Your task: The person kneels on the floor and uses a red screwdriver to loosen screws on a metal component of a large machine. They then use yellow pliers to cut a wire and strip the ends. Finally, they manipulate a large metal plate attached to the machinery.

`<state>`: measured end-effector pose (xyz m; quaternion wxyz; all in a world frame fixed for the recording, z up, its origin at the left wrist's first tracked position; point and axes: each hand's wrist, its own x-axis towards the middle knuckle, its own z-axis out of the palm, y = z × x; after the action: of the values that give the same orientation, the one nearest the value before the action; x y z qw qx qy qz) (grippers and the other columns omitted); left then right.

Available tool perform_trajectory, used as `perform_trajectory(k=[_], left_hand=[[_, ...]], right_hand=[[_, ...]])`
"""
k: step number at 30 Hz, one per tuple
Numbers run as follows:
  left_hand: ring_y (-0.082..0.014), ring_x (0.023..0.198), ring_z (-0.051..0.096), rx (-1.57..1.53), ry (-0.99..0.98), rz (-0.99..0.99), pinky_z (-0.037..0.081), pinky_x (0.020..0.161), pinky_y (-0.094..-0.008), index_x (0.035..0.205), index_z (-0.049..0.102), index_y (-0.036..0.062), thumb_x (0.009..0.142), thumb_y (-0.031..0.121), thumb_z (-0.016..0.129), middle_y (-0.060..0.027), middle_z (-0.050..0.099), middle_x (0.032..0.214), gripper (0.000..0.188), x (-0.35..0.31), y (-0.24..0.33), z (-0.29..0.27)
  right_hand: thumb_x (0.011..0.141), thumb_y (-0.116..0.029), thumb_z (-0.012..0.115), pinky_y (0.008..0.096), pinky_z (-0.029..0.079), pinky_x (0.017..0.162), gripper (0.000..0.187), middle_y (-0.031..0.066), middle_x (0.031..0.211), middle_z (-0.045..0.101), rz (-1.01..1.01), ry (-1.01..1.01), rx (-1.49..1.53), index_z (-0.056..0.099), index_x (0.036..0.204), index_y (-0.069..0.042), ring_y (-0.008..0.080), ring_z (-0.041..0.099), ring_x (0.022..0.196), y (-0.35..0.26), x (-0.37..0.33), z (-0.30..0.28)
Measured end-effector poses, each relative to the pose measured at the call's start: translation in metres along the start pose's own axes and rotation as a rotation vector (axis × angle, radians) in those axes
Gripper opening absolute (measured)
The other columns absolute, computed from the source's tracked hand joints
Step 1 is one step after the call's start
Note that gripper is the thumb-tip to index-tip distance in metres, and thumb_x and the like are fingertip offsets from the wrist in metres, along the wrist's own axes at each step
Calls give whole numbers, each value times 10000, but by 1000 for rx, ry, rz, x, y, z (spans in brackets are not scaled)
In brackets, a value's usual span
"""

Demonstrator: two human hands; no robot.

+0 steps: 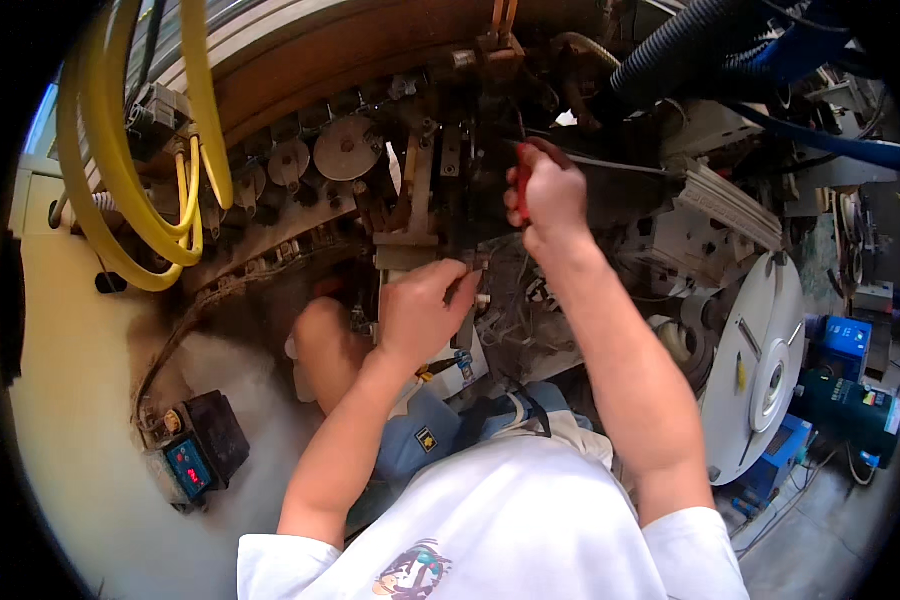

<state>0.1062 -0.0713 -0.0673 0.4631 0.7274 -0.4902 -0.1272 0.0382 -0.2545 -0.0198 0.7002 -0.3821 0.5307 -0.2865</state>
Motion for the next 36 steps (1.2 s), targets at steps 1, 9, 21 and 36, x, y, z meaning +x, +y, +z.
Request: perform_trajectory(k=[1,9,21,36], left_hand=[[-311,637,673,2,-5,23,510,560,-380,858,705,57,882,150,746,-135,691,776,104,-2,0,-2],[-337,658,671,-70,4,-102,509,562,-394,854,697,67,887,171,736,-129,692,778,116,5,6,-1],[-331,676,686,-16,30,-115,527,588,-407,882,703,83,899,201,725,-115,712,790,121,7,6,-5],[-330,662,677,-34,25,-120,510,577,-381,889,710,62,906,179,729,-138,709,798,120,6,7,-1]], right_hand=[[988,-168,580,283,343,407,250,63,772,590,44,-25,-44,598,1228,-100,151,509,521,-13,8,0],[983,-131,451,211,360,425,86,51,755,566,478,-9,-255,488,915,-93,107,511,554,-84,72,25],[1022,-215,432,261,326,393,172,46,775,585,352,-135,-472,516,1075,-74,126,508,506,-96,13,0],[1038,-199,542,279,346,404,448,29,719,548,-73,-131,-424,527,1469,-77,94,422,451,-17,-21,-32]])
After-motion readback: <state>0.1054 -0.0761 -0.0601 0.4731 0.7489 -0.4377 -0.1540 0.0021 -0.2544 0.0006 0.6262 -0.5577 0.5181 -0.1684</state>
